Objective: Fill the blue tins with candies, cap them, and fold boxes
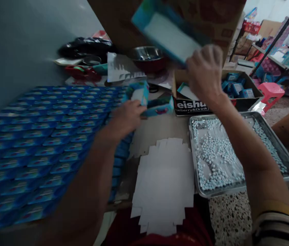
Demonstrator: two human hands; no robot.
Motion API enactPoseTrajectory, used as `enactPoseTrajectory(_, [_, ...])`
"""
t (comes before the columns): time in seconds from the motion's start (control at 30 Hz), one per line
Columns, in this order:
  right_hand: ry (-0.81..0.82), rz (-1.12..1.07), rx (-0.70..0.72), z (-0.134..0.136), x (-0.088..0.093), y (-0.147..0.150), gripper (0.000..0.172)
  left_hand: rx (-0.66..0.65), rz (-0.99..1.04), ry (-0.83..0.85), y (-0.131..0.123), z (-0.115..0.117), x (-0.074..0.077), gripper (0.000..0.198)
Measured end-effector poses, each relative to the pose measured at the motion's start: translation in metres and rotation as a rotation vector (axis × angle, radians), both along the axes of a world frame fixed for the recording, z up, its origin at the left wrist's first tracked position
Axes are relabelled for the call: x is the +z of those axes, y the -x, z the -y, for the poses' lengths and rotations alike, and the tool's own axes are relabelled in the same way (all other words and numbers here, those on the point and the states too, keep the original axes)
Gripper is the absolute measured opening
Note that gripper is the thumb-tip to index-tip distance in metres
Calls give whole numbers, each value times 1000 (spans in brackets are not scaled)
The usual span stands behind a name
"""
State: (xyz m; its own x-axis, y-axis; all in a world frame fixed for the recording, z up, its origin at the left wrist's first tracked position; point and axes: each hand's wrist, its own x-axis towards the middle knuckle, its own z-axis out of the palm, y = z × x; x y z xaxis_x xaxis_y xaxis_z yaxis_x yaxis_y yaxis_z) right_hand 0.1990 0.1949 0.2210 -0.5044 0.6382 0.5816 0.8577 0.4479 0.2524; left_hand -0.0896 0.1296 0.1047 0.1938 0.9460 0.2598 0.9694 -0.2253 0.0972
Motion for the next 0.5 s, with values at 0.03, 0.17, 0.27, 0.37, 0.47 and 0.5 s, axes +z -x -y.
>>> enactPoseTrajectory(0.03, [-28,-39,-70,-4,8,-19,44,-2,-2,-38,-5,0,18,14])
enactPoseTrajectory(0.17, [90,-227,-122,-32,4,-92,73,-181,-74,-116,-58,-30,96,27])
enactPoseTrajectory(0.27, [99,-360,-102,-22,-20,-126,62,-222,-4,-108,-104,-52,132,45])
enactPoseTrajectory(0.37, [1,-444,-63,36,-51,-133,39,-186,110,-124,-119,-30,124,58])
enactPoseTrajectory(0.47, [82,-468,181,120,-97,-117,20,-121,224,-133,-97,31,60,21])
enactPoseTrajectory(0.5, [196,-431,245,146,-116,-108,15,-83,214,4,-85,51,30,22])
